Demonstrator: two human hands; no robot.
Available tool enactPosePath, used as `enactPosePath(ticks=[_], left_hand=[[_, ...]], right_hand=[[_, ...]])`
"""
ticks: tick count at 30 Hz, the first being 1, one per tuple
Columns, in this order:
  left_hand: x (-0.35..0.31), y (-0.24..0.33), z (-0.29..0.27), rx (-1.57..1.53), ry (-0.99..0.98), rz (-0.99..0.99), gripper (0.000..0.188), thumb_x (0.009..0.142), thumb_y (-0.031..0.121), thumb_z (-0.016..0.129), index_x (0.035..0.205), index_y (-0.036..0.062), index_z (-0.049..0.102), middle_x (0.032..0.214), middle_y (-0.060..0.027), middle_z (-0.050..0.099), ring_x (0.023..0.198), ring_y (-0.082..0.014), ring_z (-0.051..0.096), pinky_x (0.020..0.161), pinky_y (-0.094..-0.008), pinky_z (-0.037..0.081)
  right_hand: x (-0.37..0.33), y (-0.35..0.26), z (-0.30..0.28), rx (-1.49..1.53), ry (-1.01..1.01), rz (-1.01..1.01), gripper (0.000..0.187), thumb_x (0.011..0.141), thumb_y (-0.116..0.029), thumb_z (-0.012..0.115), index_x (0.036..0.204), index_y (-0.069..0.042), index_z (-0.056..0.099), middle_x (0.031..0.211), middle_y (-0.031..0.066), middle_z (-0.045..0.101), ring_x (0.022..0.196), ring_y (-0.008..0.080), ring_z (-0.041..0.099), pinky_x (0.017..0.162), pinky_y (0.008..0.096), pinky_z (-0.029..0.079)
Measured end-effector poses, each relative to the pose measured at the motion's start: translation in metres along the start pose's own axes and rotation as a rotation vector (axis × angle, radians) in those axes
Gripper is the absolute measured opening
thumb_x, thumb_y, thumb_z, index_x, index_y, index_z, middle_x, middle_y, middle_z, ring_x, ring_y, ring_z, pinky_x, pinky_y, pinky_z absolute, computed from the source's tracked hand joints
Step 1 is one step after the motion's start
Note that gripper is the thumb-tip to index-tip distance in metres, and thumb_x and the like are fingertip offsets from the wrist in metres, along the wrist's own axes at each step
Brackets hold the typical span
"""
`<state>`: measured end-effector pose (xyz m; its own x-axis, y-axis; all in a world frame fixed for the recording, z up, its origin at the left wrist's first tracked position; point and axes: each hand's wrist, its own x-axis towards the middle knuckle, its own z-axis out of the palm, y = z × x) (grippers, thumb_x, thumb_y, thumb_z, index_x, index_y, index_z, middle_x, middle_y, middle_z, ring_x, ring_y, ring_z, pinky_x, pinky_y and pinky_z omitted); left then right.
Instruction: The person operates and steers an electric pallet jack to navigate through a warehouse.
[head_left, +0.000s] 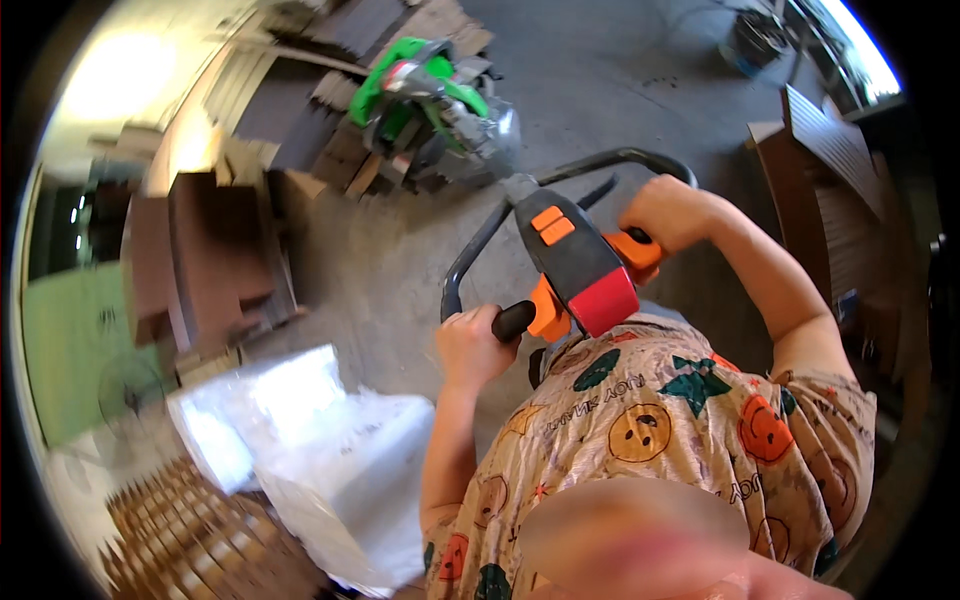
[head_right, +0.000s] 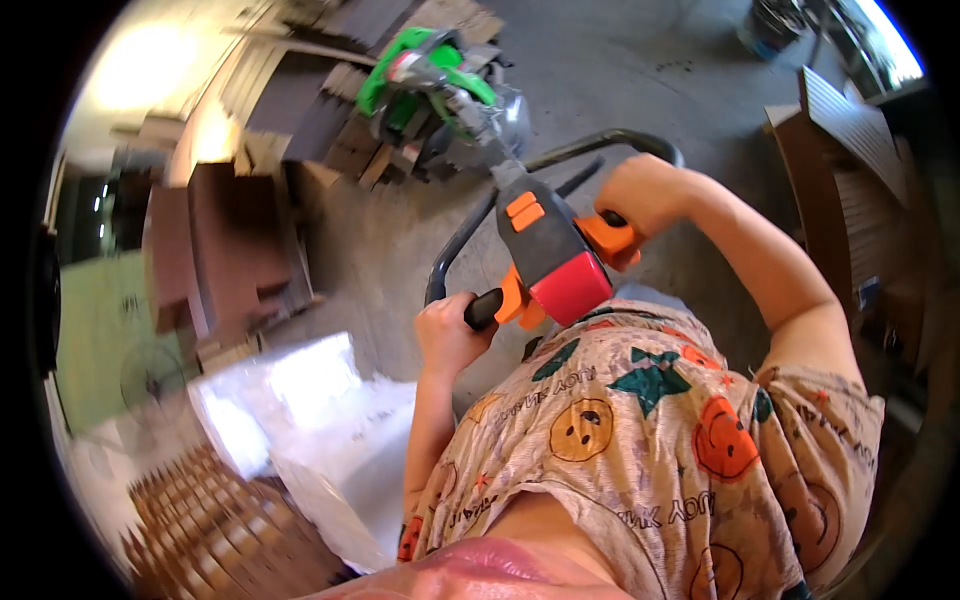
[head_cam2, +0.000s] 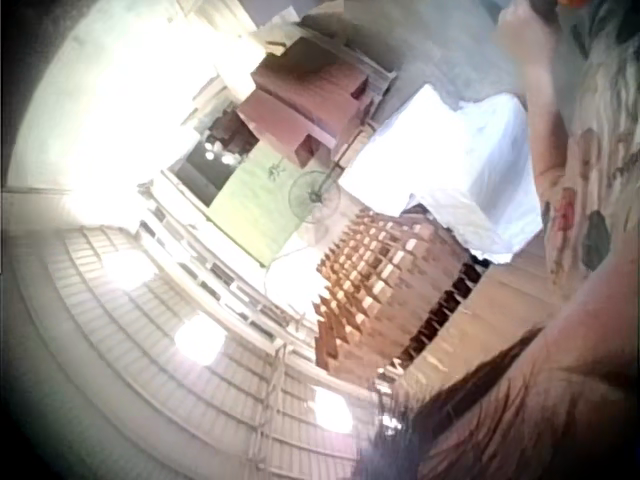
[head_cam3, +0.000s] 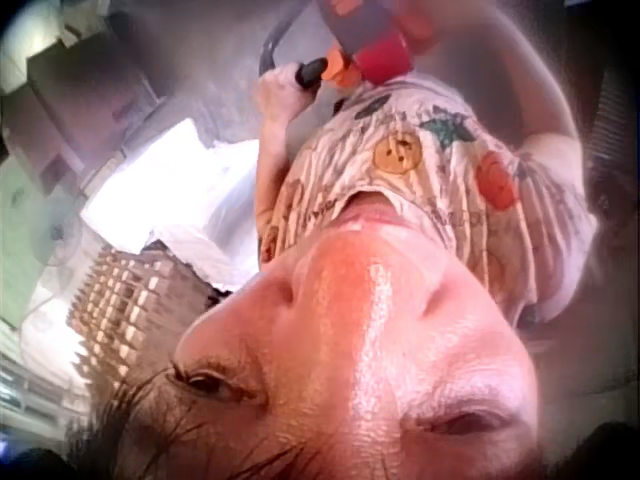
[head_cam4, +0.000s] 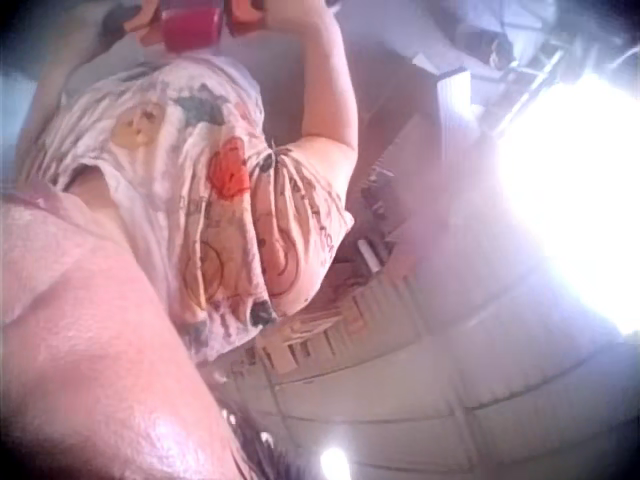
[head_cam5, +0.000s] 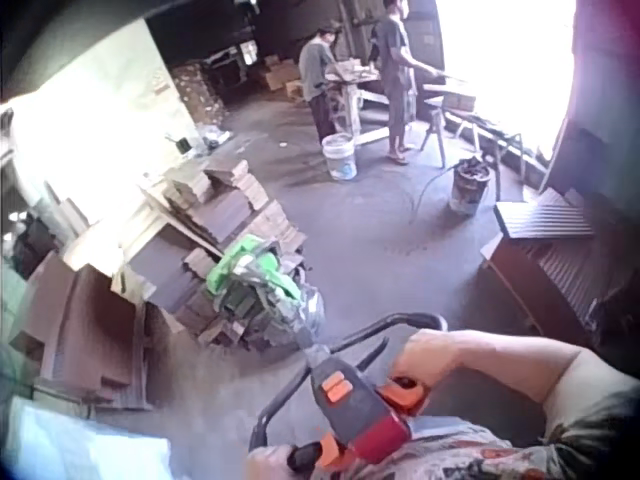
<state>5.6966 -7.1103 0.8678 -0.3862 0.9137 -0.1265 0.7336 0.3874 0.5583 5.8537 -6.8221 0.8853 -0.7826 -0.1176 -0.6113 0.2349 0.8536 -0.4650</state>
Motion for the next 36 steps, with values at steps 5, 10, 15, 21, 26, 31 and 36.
enactPosePath(ticks=[5,10,15,21,26,31,36], left_hand=[[-0.011,-0.013,-0.002,0.052,0.001,-0.070,0.020,0.054,0.018,0.074,0.067,0.0111,0.059,0.062,-0.0086,0.060,0.060,-0.0290,0.060,0.054,-0.0388,0.047],[-0.018,-0.005,0.020,0.125,-0.065,-0.196,0.020,0.056,0.024,0.073,0.068,0.0127,0.062,0.065,-0.0089,0.062,0.064,-0.0298,0.062,0.057,-0.0400,0.049],[-0.014,-0.020,0.051,0.094,-0.084,-0.283,0.020,0.058,0.028,0.072,0.068,0.0129,0.063,0.066,-0.0096,0.062,0.065,-0.0301,0.062,0.058,-0.0406,0.049],[-0.008,-0.001,0.067,0.045,-0.066,-0.306,0.018,0.058,0.026,0.069,0.064,0.0115,0.061,0.064,-0.0091,0.062,0.063,-0.0295,0.062,0.057,-0.0405,0.048],[0.003,0.010,0.065,0.017,0.002,-0.286,0.015,0.054,0.021,0.066,0.063,0.0104,0.059,0.062,-0.0091,0.061,0.061,-0.0292,0.062,0.056,-0.0404,0.048],[0.008,0.005,0.068,-0.025,0.015,-0.296,0.017,0.054,0.019,0.062,0.069,0.0097,0.064,0.065,-0.0099,0.064,0.063,-0.0274,0.063,0.056,-0.0374,0.048],[0.006,0.019,0.061,-0.056,-0.053,-0.370,0.017,0.055,0.020,0.064,0.069,0.0105,0.062,0.067,-0.0071,0.063,0.065,-0.0267,0.063,0.058,-0.0381,0.048]], right_hand=[[0.012,-0.014,-0.001,-0.004,0.035,-0.078,0.047,0.056,-0.049,0.076,0.075,-0.008,0.061,0.069,0.0144,0.061,0.072,0.0365,0.059,0.061,0.0445,0.045],[0.004,-0.002,0.025,-0.055,0.093,-0.107,0.036,0.062,-0.035,0.073,0.080,-0.008,0.059,0.076,0.0150,0.062,0.077,0.0368,0.058,0.064,0.0447,0.044],[0.036,0.014,0.035,-0.039,0.119,-0.105,0.043,0.054,-0.035,0.078,0.083,-0.008,0.061,0.075,0.0145,0.062,0.078,0.0367,0.058,0.067,0.0436,0.044],[0.032,0.025,0.017,-0.040,0.042,-0.133,0.037,0.056,-0.031,0.077,0.079,-0.007,0.060,0.073,0.0152,0.061,0.077,0.0371,0.058,0.066,0.0438,0.044],[0.036,0.061,0.019,-0.019,0.074,-0.144,0.035,0.055,-0.029,0.076,0.070,-0.005,0.056,0.068,0.0169,0.059,0.070,0.0383,0.057,0.061,0.0444,0.042],[0.046,0.045,-0.001,0.047,-0.062,-0.037,0.029,0.062,-0.023,0.067,0.083,-0.004,0.064,0.072,0.0205,0.059,0.072,0.0383,0.059,0.062,0.0392,0.046],[0.046,0.046,-0.006,0.046,-0.106,-0.058,0.031,0.065,-0.026,0.065,0.086,-0.004,0.065,0.075,0.0210,0.060,0.075,0.0387,0.058,0.064,0.0397,0.046]])
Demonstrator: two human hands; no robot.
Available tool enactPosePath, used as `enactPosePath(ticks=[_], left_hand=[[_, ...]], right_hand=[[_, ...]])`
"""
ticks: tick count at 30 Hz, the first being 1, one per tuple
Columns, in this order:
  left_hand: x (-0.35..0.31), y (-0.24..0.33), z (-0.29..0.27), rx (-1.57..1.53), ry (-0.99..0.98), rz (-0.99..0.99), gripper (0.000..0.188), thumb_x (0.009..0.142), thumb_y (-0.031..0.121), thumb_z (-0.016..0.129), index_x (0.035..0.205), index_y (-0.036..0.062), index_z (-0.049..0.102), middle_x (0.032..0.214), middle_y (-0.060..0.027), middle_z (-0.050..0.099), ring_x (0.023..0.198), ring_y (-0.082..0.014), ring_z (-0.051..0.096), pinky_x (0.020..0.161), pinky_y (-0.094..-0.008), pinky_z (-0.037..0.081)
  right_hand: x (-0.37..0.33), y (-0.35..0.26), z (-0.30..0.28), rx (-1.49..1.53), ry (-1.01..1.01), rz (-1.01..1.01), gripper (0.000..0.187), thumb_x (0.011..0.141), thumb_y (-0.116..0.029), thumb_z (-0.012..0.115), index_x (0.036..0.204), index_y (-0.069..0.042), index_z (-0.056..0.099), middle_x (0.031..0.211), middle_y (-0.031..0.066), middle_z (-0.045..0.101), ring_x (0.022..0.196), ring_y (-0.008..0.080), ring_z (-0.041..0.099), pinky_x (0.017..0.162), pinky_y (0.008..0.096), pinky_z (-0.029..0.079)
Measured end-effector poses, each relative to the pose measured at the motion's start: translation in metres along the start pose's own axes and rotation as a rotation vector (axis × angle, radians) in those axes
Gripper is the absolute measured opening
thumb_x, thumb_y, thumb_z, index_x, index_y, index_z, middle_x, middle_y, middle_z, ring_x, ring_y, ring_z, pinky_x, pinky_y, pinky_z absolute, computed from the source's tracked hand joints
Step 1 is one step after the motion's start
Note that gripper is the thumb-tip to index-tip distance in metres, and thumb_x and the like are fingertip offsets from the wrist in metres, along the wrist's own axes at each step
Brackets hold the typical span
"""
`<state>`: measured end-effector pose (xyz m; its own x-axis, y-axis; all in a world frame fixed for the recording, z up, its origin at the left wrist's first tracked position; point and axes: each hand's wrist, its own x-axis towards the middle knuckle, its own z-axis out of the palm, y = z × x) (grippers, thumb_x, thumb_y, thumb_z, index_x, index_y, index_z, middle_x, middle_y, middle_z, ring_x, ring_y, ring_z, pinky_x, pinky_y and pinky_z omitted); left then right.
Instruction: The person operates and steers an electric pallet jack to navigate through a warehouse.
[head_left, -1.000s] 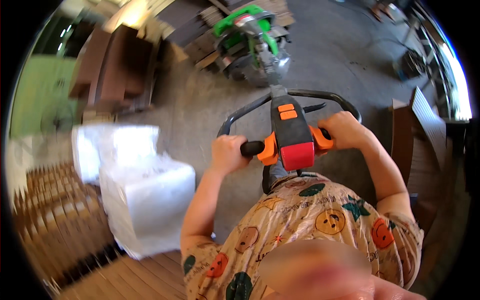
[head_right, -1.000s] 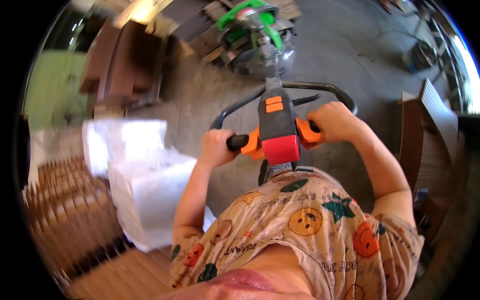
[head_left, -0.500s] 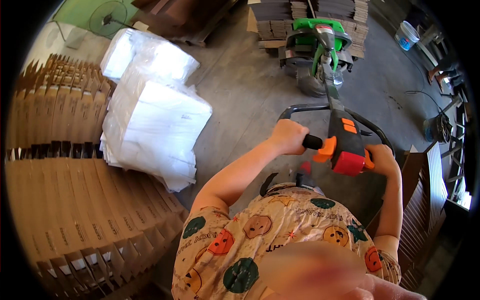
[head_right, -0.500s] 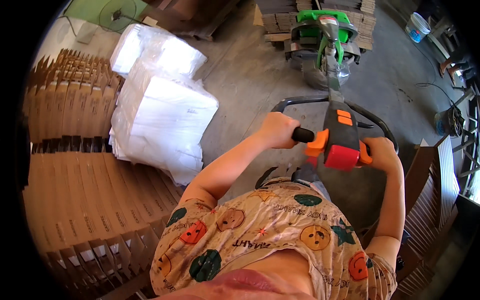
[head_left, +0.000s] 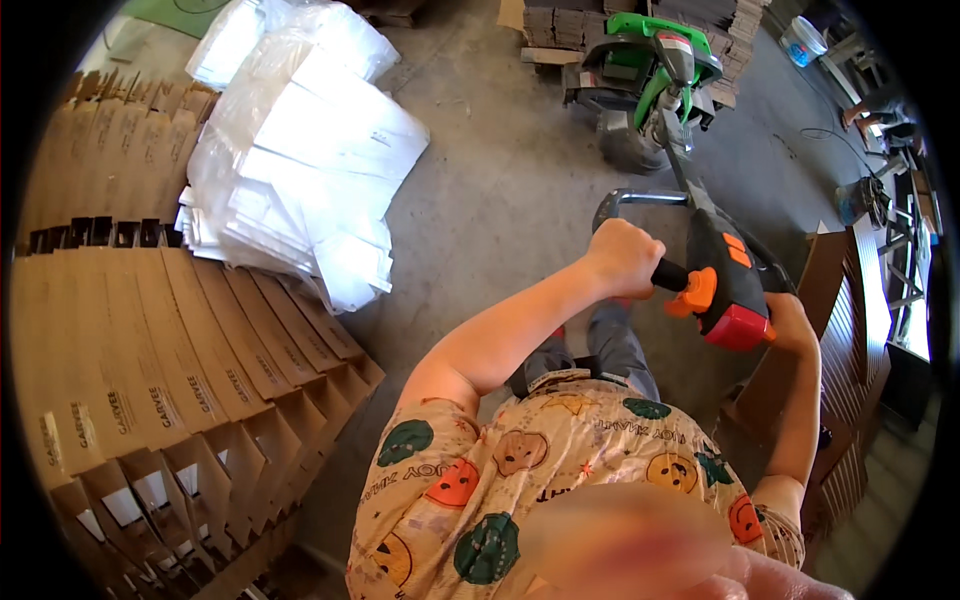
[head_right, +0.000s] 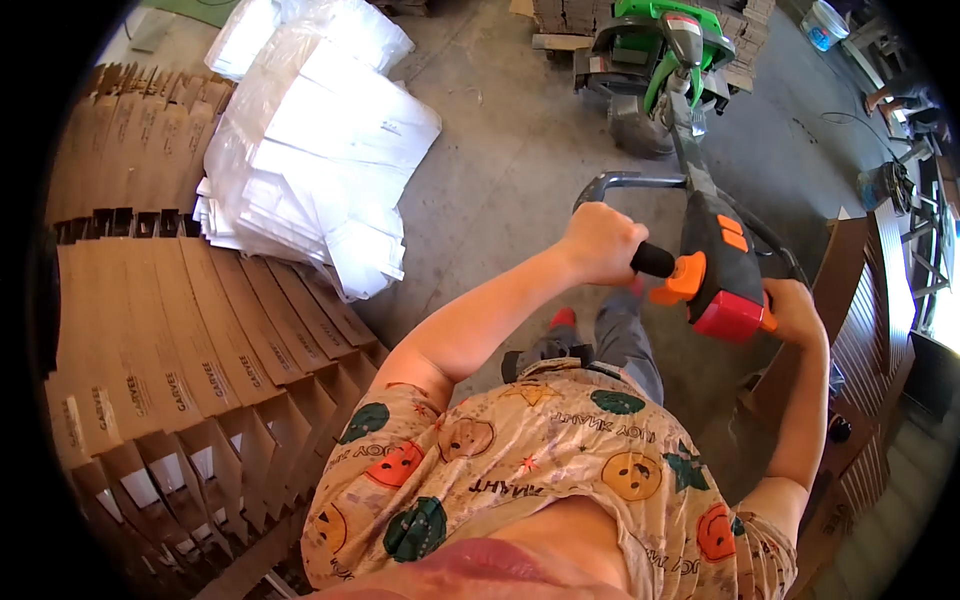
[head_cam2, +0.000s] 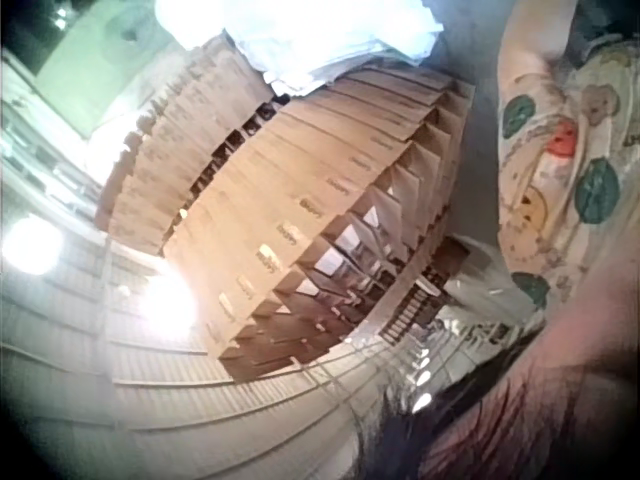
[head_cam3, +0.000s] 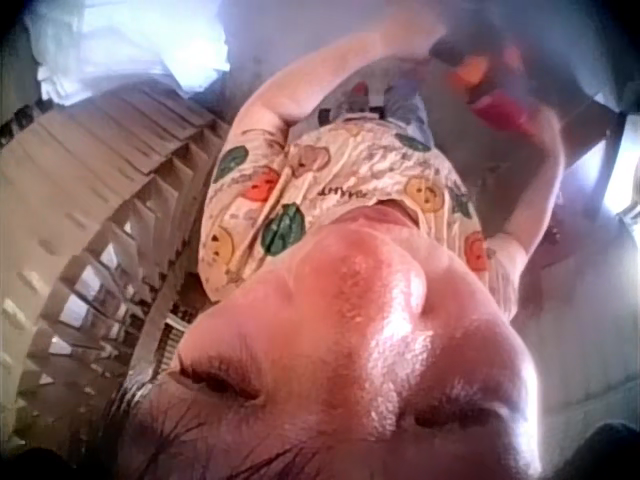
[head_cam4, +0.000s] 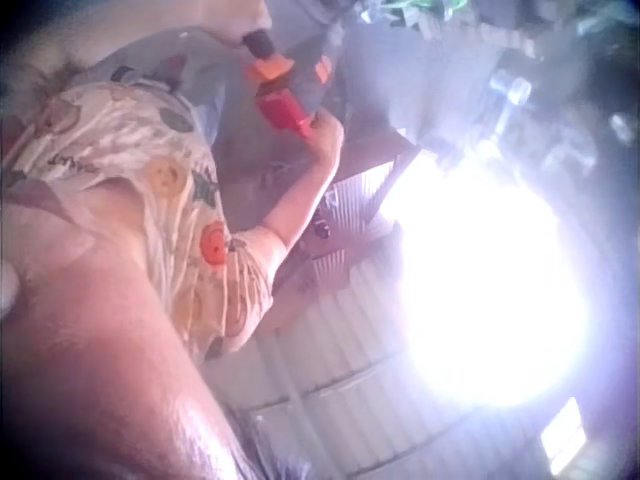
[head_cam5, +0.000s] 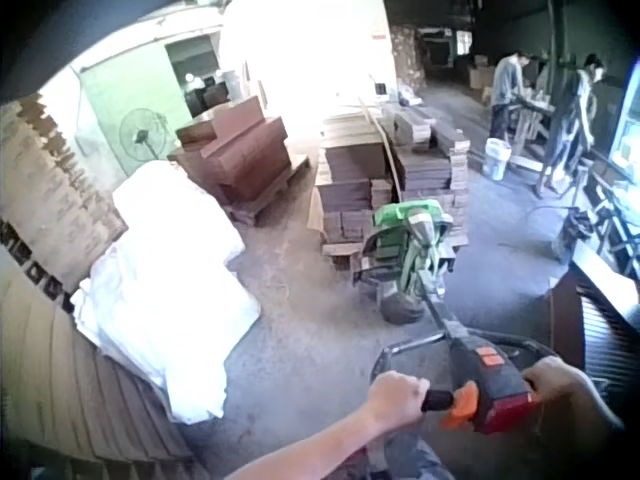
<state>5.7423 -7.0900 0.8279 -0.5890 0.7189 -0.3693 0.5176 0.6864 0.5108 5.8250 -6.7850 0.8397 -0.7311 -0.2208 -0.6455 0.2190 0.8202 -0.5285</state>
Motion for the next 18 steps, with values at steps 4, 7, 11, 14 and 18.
enactPosePath(ticks=[4,7,11,14,18], left_hand=[[-0.016,0.003,-0.006,-0.011,-0.008,-0.044,0.016,0.053,0.017,0.062,0.068,0.0106,0.061,0.066,-0.0063,0.063,0.064,-0.0264,0.063,0.057,-0.0375,0.047],[-0.026,0.007,-0.021,-0.044,0.043,-0.062,0.016,0.052,0.017,0.062,0.067,0.0111,0.061,0.065,-0.0063,0.062,0.063,-0.0270,0.062,0.057,-0.0382,0.047],[-0.046,0.020,-0.051,-0.056,0.097,-0.115,0.015,0.052,0.017,0.062,0.065,0.0115,0.060,0.065,-0.0066,0.062,0.063,-0.0282,0.061,0.057,-0.0391,0.047],[-0.066,0.030,-0.045,-0.078,0.126,-0.141,0.014,0.052,0.018,0.063,0.063,0.0118,0.059,0.065,-0.0068,0.062,0.063,-0.0288,0.061,0.056,-0.0394,0.047],[-0.076,0.044,-0.063,-0.059,0.246,-0.129,0.016,0.056,0.024,0.067,0.061,0.0123,0.057,0.062,-0.0073,0.060,0.061,-0.0297,0.060,0.055,-0.0394,0.046]], right_hand=[[-0.005,-0.020,-0.013,-0.068,-0.070,0.027,0.030,0.065,-0.028,0.065,0.085,-0.006,0.064,0.077,0.0206,0.060,0.077,0.0392,0.058,0.065,0.0415,0.045],[-0.012,-0.033,-0.030,-0.117,-0.081,0.023,0.030,0.064,-0.028,0.069,0.082,-0.005,0.063,0.075,0.0203,0.060,0.077,0.0397,0.057,0.065,0.0430,0.044],[-0.031,-0.067,-0.063,-0.176,-0.080,-0.086,0.032,0.060,-0.027,0.076,0.080,-0.006,0.062,0.073,0.0199,0.059,0.076,0.0397,0.056,0.064,0.0440,0.043],[-0.049,-0.070,-0.053,-0.219,-0.078,-0.116,0.037,0.056,-0.025,0.078,0.081,-0.005,0.059,0.071,0.0176,0.059,0.073,0.0385,0.056,0.063,0.0435,0.042],[-0.050,-0.084,-0.084,-0.260,-0.046,-0.197,0.030,0.060,-0.020,0.074,0.080,-0.007,0.057,0.072,0.0167,0.059,0.076,0.0391,0.056,0.063,0.0450,0.042]])
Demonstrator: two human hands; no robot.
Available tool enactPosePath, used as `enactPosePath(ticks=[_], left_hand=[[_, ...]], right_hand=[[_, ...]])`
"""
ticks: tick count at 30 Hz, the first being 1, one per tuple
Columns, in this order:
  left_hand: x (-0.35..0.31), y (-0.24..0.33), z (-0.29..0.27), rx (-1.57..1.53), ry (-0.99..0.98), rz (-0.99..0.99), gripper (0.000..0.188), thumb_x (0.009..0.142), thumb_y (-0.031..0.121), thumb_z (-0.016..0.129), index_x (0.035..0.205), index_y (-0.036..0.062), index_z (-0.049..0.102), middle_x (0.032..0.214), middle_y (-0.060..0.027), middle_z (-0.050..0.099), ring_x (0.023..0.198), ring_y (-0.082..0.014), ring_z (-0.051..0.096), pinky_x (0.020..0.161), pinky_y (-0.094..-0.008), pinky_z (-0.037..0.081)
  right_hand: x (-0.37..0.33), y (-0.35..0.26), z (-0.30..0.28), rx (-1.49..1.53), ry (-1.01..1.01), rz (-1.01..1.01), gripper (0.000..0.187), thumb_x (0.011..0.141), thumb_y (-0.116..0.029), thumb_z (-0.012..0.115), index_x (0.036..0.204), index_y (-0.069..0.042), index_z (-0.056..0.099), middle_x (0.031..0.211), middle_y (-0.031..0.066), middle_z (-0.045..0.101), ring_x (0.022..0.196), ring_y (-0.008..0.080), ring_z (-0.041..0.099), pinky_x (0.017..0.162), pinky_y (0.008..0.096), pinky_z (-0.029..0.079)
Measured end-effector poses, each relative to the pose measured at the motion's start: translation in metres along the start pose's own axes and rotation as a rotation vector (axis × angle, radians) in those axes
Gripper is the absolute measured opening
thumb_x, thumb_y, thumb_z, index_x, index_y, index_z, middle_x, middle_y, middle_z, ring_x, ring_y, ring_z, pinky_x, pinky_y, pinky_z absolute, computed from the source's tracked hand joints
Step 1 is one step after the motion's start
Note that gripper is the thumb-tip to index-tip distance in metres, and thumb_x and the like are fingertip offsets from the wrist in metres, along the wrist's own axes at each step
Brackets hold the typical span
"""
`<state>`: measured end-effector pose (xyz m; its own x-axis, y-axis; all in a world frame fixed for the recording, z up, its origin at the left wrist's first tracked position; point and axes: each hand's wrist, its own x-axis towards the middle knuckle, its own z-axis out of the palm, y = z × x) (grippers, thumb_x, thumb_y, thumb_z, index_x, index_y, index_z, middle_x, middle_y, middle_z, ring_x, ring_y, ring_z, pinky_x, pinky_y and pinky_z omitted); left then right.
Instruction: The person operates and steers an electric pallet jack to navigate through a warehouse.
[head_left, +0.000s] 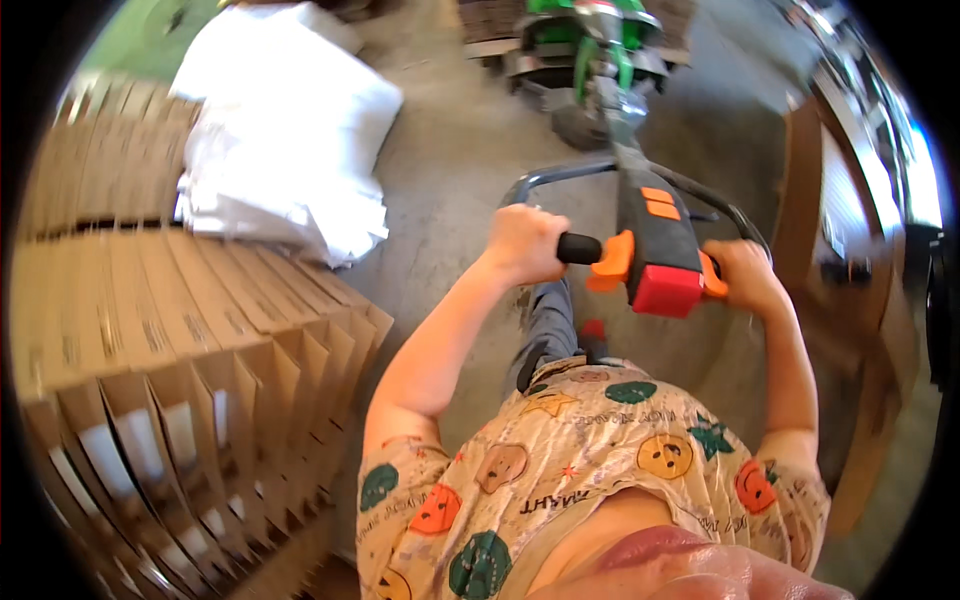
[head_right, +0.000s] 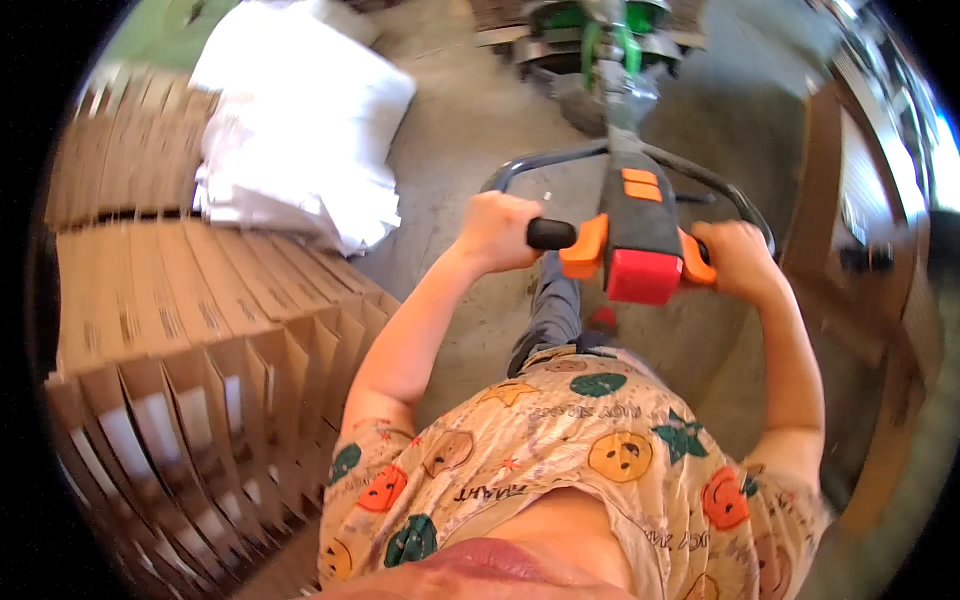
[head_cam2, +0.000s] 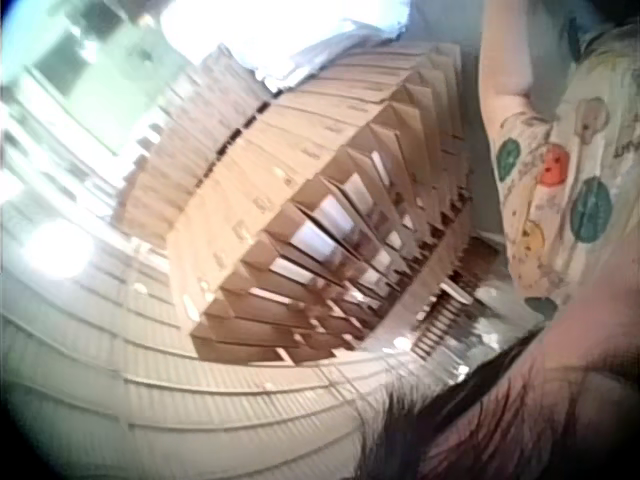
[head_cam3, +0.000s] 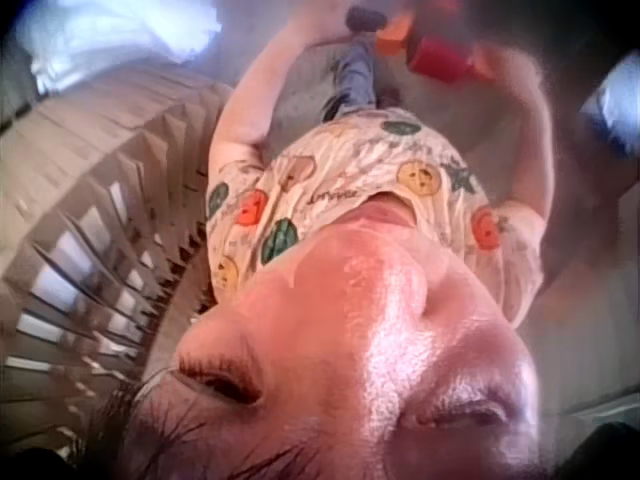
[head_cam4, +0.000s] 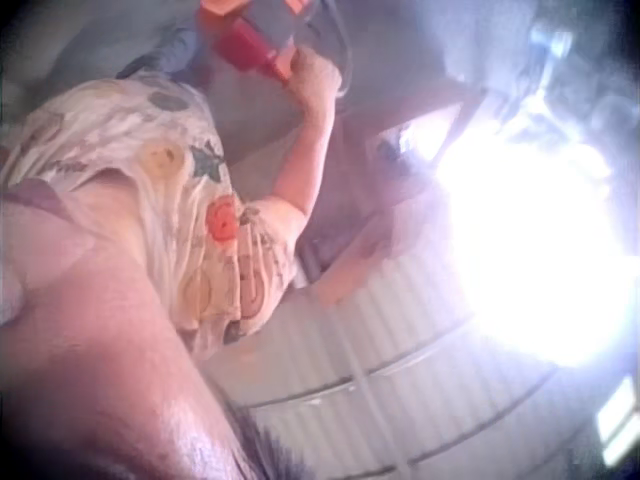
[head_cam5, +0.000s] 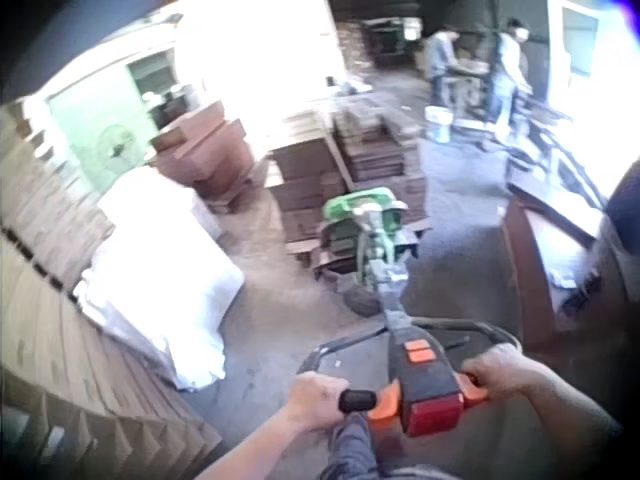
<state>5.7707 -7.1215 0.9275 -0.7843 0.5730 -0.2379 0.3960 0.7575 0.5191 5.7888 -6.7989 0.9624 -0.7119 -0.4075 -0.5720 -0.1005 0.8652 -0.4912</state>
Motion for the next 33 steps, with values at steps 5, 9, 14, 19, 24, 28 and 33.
enactPosePath(ticks=[5,9,14,19,24,28,33], left_hand=[[0.004,0.020,-0.015,-0.029,-0.047,-0.090,0.018,0.058,0.026,0.070,0.061,0.0120,0.058,0.062,-0.0074,0.060,0.060,-0.0291,0.060,0.053,-0.0387,0.046],[0.004,0.026,0.009,-0.056,-0.039,-0.106,0.019,0.058,0.026,0.072,0.062,0.0117,0.059,0.061,-0.0082,0.059,0.058,-0.0291,0.059,0.053,-0.0386,0.045],[-0.003,0.032,-0.001,-0.068,0.033,-0.125,0.014,0.057,0.018,0.067,0.062,0.0100,0.056,0.061,-0.0078,0.059,0.057,-0.0293,0.057,0.052,-0.0384,0.042],[-0.007,0.046,0.020,-0.069,0.047,-0.167,0.018,0.056,0.023,0.070,0.063,0.0110,0.058,0.061,-0.0075,0.060,0.058,-0.0294,0.058,0.052,-0.0389,0.045],[-0.010,0.022,0.044,-0.030,0.086,-0.259,0.014,0.057,0.019,0.067,0.063,0.0114,0.057,0.062,-0.0078,0.060,0.058,-0.0284,0.059,0.053,-0.0376,0.045],[-0.015,0.020,0.059,-0.061,0.148,-0.264,0.016,0.054,0.017,0.067,0.062,0.0110,0.055,0.061,-0.0058,0.060,0.059,-0.0257,0.059,0.054,-0.0348,0.044],[-0.020,0.042,0.061,-0.044,0.145,-0.263,0.018,0.053,0.017,0.068,0.066,0.0117,0.057,0.060,-0.0046,0.059,0.058,-0.0245,0.059,0.054,-0.0348,0.044]], right_hand=[[0.015,0.011,-0.029,-0.057,-0.237,-0.017,0.023,0.063,-0.015,0.068,0.084,-0.010,0.060,0.079,0.0144,0.063,0.083,0.0351,0.060,0.070,0.0432,0.045],[0.019,0.034,-0.005,-0.054,-0.215,-0.010,0.020,0.061,-0.011,0.065,0.080,-0.008,0.059,0.075,0.0139,0.062,0.081,0.0350,0.059,0.068,0.0432,0.044],[0.034,0.025,-0.025,-0.056,-0.289,0.006,0.022,0.059,-0.015,0.068,0.078,-0.008,0.060,0.072,0.0132,0.061,0.076,0.0342,0.059,0.065,0.0422,0.044],[0.034,0.048,-0.009,-0.072,-0.320,-0.080,0.024,0.059,-0.019,0.068,0.079,-0.007,0.060,0.071,0.0136,0.061,0.074,0.0347,0.059,0.063,0.0413,0.044],[0.067,0.057,0.009,-0.105,-0.284,-0.147,0.024,0.060,-0.023,0.068,0.075,-0.007,0.059,0.070,0.0152,0.060,0.073,0.0359,0.058,0.063,0.0421,0.043],[0.075,0.055,0.008,-0.082,-0.257,-0.193,0.026,0.060,-0.026,0.069,0.072,-0.006,0.059,0.069,0.0166,0.059,0.071,0.0364,0.057,0.062,0.0415,0.043],[0.067,0.062,0.001,-0.057,-0.218,-0.177,0.023,0.063,-0.027,0.067,0.071,-0.007,0.060,0.068,0.0162,0.059,0.071,0.0362,0.057,0.062,0.0417,0.043]])
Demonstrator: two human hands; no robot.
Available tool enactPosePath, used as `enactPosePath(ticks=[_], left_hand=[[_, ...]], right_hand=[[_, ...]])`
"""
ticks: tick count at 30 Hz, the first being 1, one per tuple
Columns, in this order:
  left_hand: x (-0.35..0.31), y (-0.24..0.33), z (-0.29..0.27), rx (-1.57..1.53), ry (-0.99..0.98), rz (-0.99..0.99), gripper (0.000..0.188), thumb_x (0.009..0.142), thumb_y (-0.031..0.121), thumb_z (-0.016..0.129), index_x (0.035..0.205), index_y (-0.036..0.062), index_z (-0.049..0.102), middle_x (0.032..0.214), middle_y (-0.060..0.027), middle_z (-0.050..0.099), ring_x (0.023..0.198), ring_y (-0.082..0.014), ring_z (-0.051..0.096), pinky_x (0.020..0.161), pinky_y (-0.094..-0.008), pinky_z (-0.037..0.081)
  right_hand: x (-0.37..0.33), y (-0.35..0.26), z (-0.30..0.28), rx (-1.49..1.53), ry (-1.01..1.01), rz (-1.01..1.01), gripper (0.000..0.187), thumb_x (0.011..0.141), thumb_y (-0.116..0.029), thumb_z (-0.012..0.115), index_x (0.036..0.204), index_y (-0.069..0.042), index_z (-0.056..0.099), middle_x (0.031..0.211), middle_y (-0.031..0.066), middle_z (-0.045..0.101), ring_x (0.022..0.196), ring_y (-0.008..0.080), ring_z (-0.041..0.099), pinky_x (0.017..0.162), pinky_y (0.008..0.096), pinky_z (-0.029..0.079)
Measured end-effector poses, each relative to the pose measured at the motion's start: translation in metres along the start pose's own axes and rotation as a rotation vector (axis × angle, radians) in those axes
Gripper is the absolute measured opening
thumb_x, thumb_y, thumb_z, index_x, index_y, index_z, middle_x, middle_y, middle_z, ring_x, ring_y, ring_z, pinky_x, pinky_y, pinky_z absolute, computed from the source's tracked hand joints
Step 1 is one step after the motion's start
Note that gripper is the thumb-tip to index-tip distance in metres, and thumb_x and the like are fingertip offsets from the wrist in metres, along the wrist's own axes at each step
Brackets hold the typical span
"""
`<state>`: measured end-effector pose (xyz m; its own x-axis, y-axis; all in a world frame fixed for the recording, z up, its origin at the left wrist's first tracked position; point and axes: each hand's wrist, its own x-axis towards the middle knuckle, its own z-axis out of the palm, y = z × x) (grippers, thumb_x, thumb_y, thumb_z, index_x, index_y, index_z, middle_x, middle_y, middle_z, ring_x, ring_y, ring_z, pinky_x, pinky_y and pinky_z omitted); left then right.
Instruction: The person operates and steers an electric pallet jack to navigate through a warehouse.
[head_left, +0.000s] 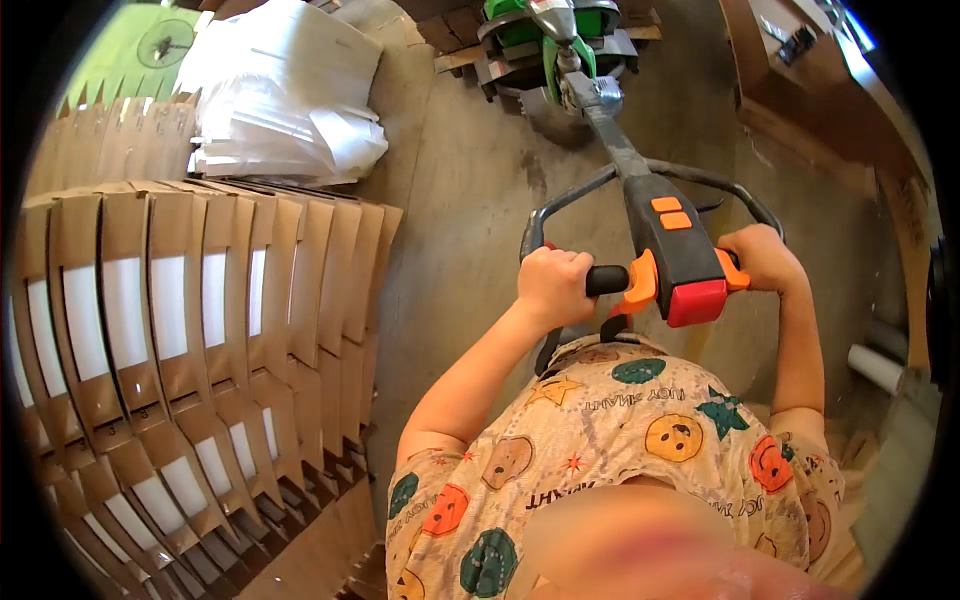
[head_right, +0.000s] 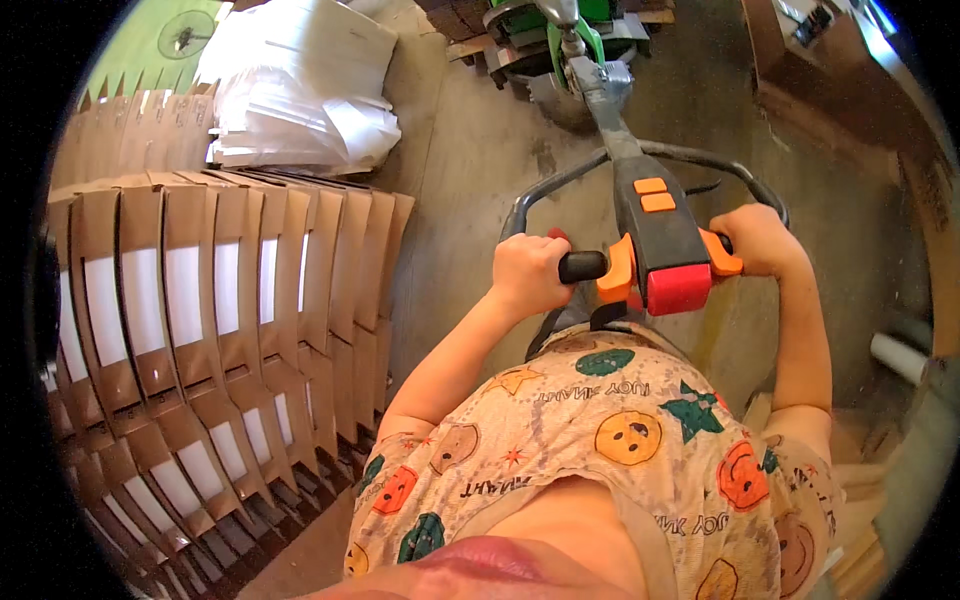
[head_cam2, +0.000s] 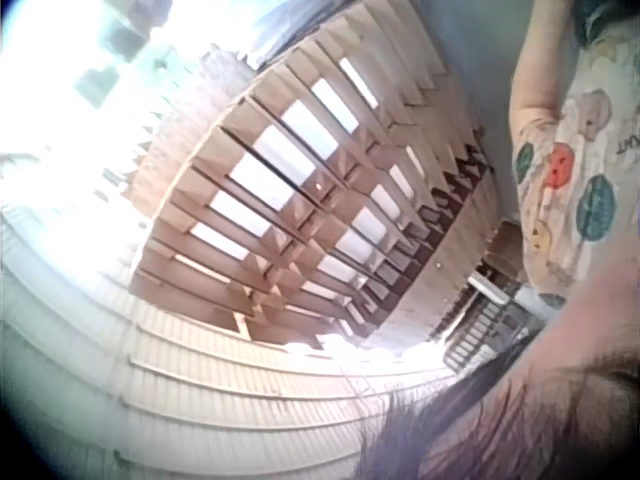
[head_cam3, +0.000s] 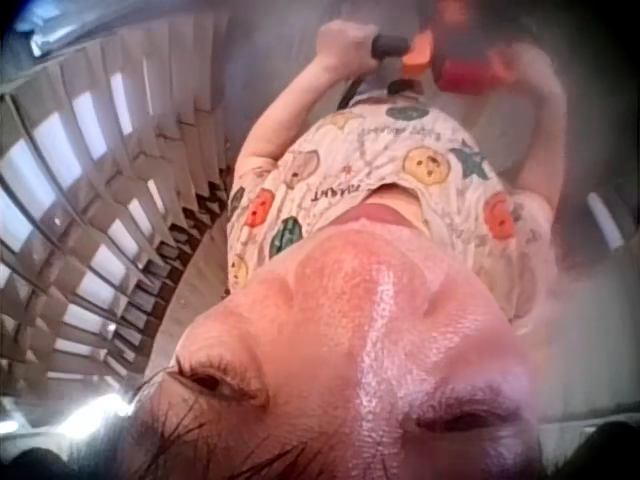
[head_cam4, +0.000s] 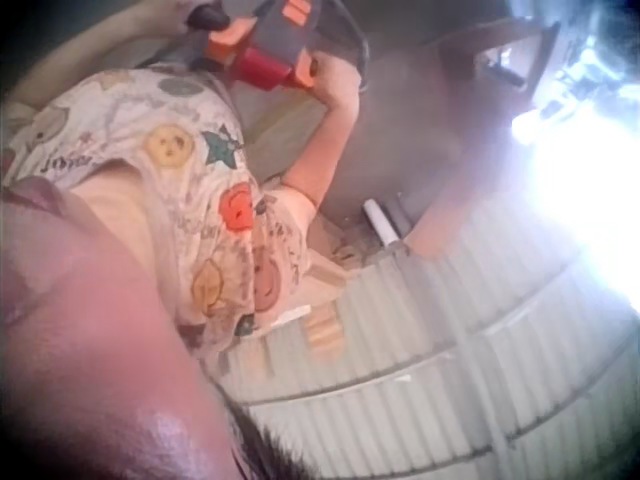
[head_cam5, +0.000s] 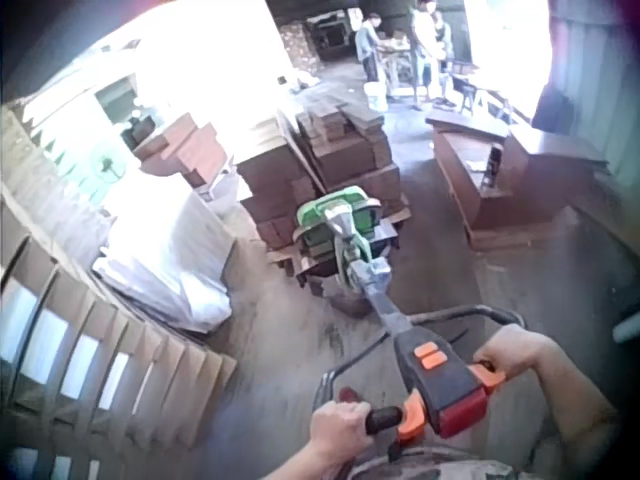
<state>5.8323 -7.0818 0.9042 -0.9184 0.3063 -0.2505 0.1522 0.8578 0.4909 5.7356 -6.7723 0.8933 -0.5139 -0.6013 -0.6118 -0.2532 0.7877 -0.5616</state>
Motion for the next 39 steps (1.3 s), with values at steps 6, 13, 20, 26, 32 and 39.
enactPosePath(ticks=[6,13,20,26,32,39], left_hand=[[-0.003,0.008,0.007,-0.042,0.046,0.027,0.021,0.055,0.023,0.071,0.065,0.0115,0.056,0.060,-0.0053,0.058,0.057,-0.0251,0.058,0.053,-0.0356,0.044],[0.014,0.035,-0.004,-0.004,-0.023,0.074,0.027,0.055,0.026,0.074,0.065,0.0105,0.054,0.061,-0.0056,0.059,0.058,-0.0260,0.059,0.054,-0.0356,0.044],[0.023,0.053,0.023,0.032,0.003,0.073,0.023,0.057,0.022,0.071,0.067,0.0109,0.055,0.060,-0.0064,0.058,0.054,-0.0276,0.057,0.049,-0.0374,0.044],[0.017,0.031,0.008,-0.042,0.019,0.042,0.019,0.057,0.018,0.068,0.068,0.0101,0.056,0.062,-0.0068,0.059,0.058,-0.0276,0.059,0.053,-0.0376,0.046],[-0.006,0.002,0.025,-0.018,0.038,-0.057,0.022,0.054,0.020,0.070,0.072,0.0114,0.060,0.064,-0.0075,0.061,0.059,-0.0287,0.060,0.054,-0.0380,0.047],[-0.004,-0.028,0.029,-0.027,-0.010,-0.067,0.020,0.053,0.019,0.068,0.068,0.0109,0.058,0.063,-0.0065,0.060,0.063,-0.0285,0.060,0.057,-0.0395,0.047]], right_hand=[[-0.006,-0.003,-0.004,-0.110,-0.043,0.054,0.018,0.061,-0.021,0.065,0.070,-0.007,0.059,0.070,0.0161,0.059,0.073,0.0354,0.058,0.063,0.0409,0.044],[-0.011,0.021,-0.028,-0.146,-0.060,-0.037,0.019,0.058,-0.022,0.066,0.071,-0.010,0.060,0.071,0.0123,0.060,0.073,0.0341,0.058,0.060,0.0415,0.044],[-0.027,0.055,-0.011,-0.119,-0.027,-0.040,0.020,0.056,-0.023,0.067,0.066,-0.008,0.057,0.063,0.0132,0.056,0.065,0.0348,0.055,0.055,0.0420,0.041],[-0.008,0.025,-0.024,-0.124,-0.042,-0.041,0.022,0.054,-0.022,0.068,0.067,-0.008,0.058,0.065,0.0135,0.057,0.065,0.0344,0.056,0.056,0.0405,0.042],[0.005,0.011,-0.001,-0.134,0.015,-0.086,0.033,0.053,-0.026,0.076,0.072,-0.005,0.060,0.068,0.0169,0.058,0.067,0.0365,0.056,0.058,0.0394,0.043],[0.018,-0.015,0.003,-0.093,-0.007,-0.002,0.026,0.060,-0.022,0.072,0.075,-0.006,0.059,0.072,0.0150,0.061,0.072,0.0350,0.058,0.062,0.0399,0.045]])
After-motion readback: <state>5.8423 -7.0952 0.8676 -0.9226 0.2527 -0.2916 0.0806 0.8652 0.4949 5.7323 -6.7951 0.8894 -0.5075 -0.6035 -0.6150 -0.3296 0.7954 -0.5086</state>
